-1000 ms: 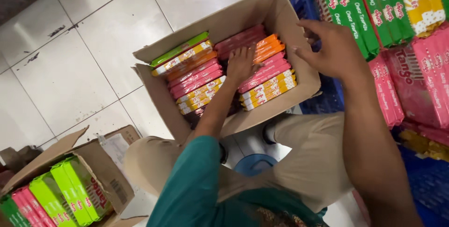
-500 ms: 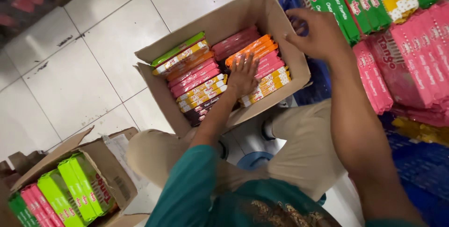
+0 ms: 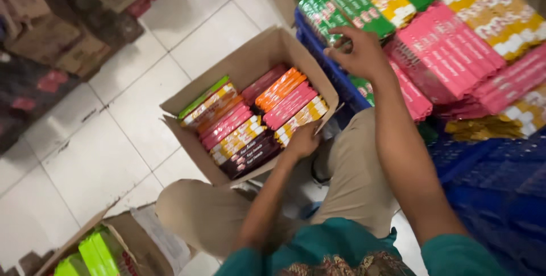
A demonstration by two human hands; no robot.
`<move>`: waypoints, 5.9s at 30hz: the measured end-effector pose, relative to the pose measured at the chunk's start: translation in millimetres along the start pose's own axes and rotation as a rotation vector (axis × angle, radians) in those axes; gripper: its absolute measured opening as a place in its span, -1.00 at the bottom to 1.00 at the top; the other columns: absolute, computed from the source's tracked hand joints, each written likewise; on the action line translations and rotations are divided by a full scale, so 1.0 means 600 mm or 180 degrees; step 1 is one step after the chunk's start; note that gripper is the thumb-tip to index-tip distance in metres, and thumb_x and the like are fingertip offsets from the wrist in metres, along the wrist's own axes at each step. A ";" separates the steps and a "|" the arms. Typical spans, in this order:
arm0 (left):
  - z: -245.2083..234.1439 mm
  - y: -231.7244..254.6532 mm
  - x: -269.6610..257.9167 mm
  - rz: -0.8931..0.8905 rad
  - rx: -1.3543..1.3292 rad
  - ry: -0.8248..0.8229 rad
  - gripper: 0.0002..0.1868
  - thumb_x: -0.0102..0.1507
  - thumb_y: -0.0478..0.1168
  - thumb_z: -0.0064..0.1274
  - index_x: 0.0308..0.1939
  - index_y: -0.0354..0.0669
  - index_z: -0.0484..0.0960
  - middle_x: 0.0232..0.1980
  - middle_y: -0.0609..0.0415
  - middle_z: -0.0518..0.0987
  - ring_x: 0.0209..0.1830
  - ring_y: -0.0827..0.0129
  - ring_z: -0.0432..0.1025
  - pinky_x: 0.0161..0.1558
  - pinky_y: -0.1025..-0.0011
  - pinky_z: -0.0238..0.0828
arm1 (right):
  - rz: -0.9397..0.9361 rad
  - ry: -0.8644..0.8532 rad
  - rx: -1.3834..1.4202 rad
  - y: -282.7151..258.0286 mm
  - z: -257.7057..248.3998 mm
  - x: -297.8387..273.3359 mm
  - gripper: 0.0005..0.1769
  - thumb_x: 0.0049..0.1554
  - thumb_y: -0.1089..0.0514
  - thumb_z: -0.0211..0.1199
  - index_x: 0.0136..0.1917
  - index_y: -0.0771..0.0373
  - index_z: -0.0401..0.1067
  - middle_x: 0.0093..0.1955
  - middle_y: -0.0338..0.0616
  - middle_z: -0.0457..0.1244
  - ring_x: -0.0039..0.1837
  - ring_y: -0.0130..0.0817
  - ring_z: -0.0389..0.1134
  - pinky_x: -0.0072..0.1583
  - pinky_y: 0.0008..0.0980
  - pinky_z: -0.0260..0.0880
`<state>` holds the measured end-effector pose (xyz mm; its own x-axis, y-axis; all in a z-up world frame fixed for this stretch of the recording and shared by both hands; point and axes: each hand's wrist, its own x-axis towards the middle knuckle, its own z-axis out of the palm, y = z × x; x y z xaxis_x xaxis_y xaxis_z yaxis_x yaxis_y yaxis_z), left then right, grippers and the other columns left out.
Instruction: The person sits on the floor and packs colorful sachets of Tango drink mix into a cardboard box. They pick up stacks of sachets from a blue crate and arrange them neatly inside the box, filling it layer by layer.
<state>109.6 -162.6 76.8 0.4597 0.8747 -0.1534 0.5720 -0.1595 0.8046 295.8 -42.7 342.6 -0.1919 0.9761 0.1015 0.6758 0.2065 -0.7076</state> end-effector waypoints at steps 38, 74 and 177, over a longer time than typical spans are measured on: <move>-0.099 0.066 -0.105 -0.0148 0.0583 0.0127 -0.26 0.25 0.32 -0.08 0.30 -0.13 0.51 0.25 -0.18 0.58 0.23 -0.15 0.45 0.12 -0.01 0.37 | 0.0737 0.0732 -0.2192 -0.005 0.044 0.054 -0.06 -0.06 -0.15 0.51 0.51 0.14 0.30 -0.05 0.07 0.34 0.01 0.08 0.38 -0.10 0.03 0.39; -0.373 -0.115 0.081 0.0157 0.1901 0.0731 0.04 0.11 0.16 0.38 0.50 -0.11 0.17 0.35 -0.10 0.44 0.20 -0.09 0.38 0.02 -0.10 0.39 | -0.0266 -0.0287 -0.0535 0.038 0.035 0.087 -0.38 0.26 0.04 0.49 0.46 0.37 0.45 0.08 0.14 0.38 0.09 -0.07 0.40 0.16 0.06 0.40; -0.446 -0.119 -0.149 -0.0295 0.1688 0.0261 0.03 0.15 0.05 0.39 0.54 -0.05 0.09 0.60 -0.11 0.20 0.50 -0.17 0.19 0.37 -0.39 0.08 | -0.1362 -0.1143 -0.2085 -0.034 0.173 0.055 0.03 0.00 -0.45 0.32 0.54 0.21 0.37 0.42 0.15 0.31 0.34 0.17 0.33 0.11 0.16 0.43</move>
<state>-154.1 -107.0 186.4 0.3487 0.9256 -0.1475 0.8816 -0.2705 0.3868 201.8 -21.6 287.9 -0.6627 0.7479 -0.0381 0.7472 0.6568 -0.1016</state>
